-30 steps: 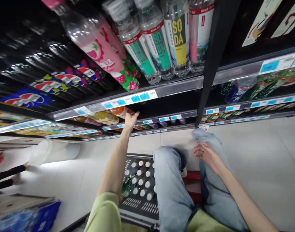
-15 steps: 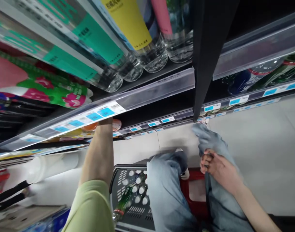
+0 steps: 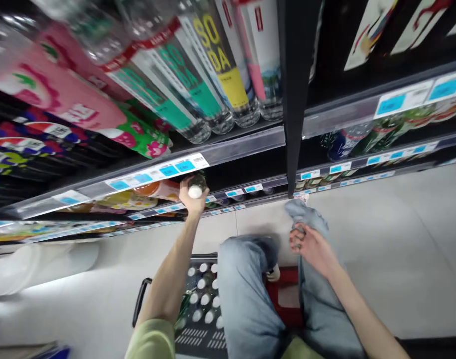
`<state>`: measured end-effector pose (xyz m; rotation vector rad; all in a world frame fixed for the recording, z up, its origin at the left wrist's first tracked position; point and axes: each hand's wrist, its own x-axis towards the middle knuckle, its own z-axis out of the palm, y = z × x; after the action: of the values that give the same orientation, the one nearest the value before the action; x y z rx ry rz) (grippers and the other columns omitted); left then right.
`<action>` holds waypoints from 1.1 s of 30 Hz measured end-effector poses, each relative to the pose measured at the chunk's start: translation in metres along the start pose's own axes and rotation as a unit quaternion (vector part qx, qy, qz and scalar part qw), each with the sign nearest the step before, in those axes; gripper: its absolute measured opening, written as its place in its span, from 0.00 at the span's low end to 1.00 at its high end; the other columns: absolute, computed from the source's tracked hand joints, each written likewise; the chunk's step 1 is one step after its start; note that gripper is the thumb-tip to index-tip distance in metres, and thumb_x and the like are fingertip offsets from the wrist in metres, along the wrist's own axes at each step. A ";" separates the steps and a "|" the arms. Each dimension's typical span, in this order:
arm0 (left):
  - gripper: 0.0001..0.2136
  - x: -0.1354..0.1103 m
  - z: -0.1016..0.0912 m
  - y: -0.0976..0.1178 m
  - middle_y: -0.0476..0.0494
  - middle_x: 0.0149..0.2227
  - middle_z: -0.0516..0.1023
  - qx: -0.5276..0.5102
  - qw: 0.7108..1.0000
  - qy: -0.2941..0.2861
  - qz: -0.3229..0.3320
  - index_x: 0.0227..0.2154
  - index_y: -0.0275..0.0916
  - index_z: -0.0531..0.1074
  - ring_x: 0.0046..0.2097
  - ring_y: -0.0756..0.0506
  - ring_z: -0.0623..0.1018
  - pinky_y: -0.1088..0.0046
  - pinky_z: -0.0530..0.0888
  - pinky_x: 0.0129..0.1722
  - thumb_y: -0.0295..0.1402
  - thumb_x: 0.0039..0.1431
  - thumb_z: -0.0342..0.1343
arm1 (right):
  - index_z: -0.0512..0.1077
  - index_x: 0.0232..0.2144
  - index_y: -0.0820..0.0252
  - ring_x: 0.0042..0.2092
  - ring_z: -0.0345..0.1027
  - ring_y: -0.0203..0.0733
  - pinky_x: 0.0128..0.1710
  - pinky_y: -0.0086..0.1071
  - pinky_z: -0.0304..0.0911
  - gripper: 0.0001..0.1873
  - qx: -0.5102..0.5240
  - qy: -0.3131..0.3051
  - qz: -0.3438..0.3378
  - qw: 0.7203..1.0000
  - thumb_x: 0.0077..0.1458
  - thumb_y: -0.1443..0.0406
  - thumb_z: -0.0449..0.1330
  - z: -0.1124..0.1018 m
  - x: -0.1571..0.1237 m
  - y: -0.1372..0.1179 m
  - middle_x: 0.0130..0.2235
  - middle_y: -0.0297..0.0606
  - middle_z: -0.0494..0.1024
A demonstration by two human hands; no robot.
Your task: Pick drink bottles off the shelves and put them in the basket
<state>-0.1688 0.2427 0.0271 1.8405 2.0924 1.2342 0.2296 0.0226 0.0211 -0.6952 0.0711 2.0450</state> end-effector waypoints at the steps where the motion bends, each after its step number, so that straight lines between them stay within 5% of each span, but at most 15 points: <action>1: 0.27 -0.011 -0.002 0.009 0.39 0.51 0.79 -0.018 1.000 0.017 0.014 0.50 0.34 0.74 0.55 0.37 0.79 0.54 0.74 0.61 0.30 0.45 0.70 | 0.78 0.42 0.55 0.36 0.78 0.43 0.37 0.35 0.72 0.20 -0.004 -0.004 -0.002 1.000 0.53 0.52 0.74 -0.001 0.000 0.000 0.38 0.39 0.84; 8: 0.24 -0.057 -0.035 0.122 0.39 0.51 0.81 -0.128 0.984 -0.008 0.122 0.50 0.38 0.75 0.52 0.39 0.82 0.59 0.77 0.58 0.34 0.49 0.70 | 0.77 0.47 0.54 0.46 0.79 0.47 0.43 0.38 0.75 0.18 -0.067 0.036 -0.084 0.994 0.56 0.56 0.71 -0.001 0.010 0.019 0.49 0.41 0.85; 13: 0.29 -0.117 -0.038 0.186 0.38 0.48 0.82 -0.261 0.964 0.006 0.058 0.51 0.40 0.71 0.51 0.38 0.83 0.57 0.79 0.56 0.35 0.44 0.71 | 0.74 0.51 0.49 0.56 0.77 0.52 0.46 0.45 0.77 0.23 -0.072 0.112 -0.090 0.987 0.58 0.46 0.67 0.008 0.019 0.039 0.62 0.40 0.78; 17: 0.30 -0.163 -0.029 0.198 0.38 0.44 0.84 -0.340 0.935 -0.061 -0.079 0.50 0.40 0.71 0.45 0.36 0.85 0.57 0.80 0.52 0.36 0.42 0.73 | 0.73 0.51 0.44 0.54 0.79 0.55 0.44 0.50 0.78 0.28 -0.103 0.081 -0.118 0.984 0.56 0.39 0.65 0.010 0.015 0.043 0.56 0.37 0.81; 21: 0.29 -0.178 -0.023 0.199 0.43 0.39 0.85 -0.402 0.889 -0.164 -0.147 0.47 0.40 0.75 0.41 0.40 0.85 0.64 0.80 0.47 0.35 0.39 0.76 | 0.75 0.47 0.49 0.40 0.81 0.55 0.27 0.39 0.73 0.28 -0.243 0.051 -0.122 0.961 0.53 0.40 0.68 0.006 0.007 0.047 0.41 0.39 0.85; 24: 0.25 -0.171 -0.017 0.195 0.43 0.38 0.84 -0.440 0.856 -0.141 -0.230 0.41 0.38 0.77 0.39 0.42 0.83 0.67 0.78 0.44 0.37 0.38 0.77 | 0.72 0.49 0.51 0.33 0.80 0.50 0.20 0.32 0.66 0.35 -0.271 0.041 -0.130 0.953 0.44 0.44 0.76 0.003 0.003 0.050 0.38 0.37 0.83; 26: 0.24 -0.165 -0.012 0.190 0.41 0.38 0.84 -0.492 0.809 -0.126 -0.296 0.38 0.36 0.78 0.38 0.42 0.83 0.67 0.78 0.43 0.41 0.39 0.77 | 0.70 0.50 0.51 0.31 0.79 0.47 0.19 0.30 0.64 0.39 -0.280 0.030 -0.125 0.951 0.39 0.48 0.79 0.003 0.000 0.050 0.39 0.35 0.83; 29: 0.26 -0.159 -0.005 0.182 0.37 0.37 0.85 -0.563 0.739 -0.113 -0.352 0.36 0.34 0.80 0.38 0.41 0.84 0.65 0.79 0.44 0.51 0.42 0.74 | 0.71 0.49 0.51 0.29 0.77 0.44 0.20 0.29 0.63 0.33 -0.305 0.018 -0.104 0.947 0.43 0.52 0.78 0.007 -0.005 0.049 0.37 0.33 0.82; 33: 0.25 -0.158 -0.004 0.180 0.34 0.33 0.85 -0.593 0.714 -0.104 -0.358 0.31 0.30 0.82 0.34 0.42 0.83 0.67 0.79 0.40 0.52 0.43 0.73 | 0.74 0.43 0.56 0.26 0.72 0.41 0.21 0.29 0.61 0.25 -0.339 -0.007 -0.054 0.939 0.53 0.45 0.69 0.015 -0.012 0.046 0.33 0.36 0.81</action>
<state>0.0138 0.0938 0.0730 0.4607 1.0658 1.4225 0.1904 -0.0075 0.0296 -1.0725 -0.6971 1.9558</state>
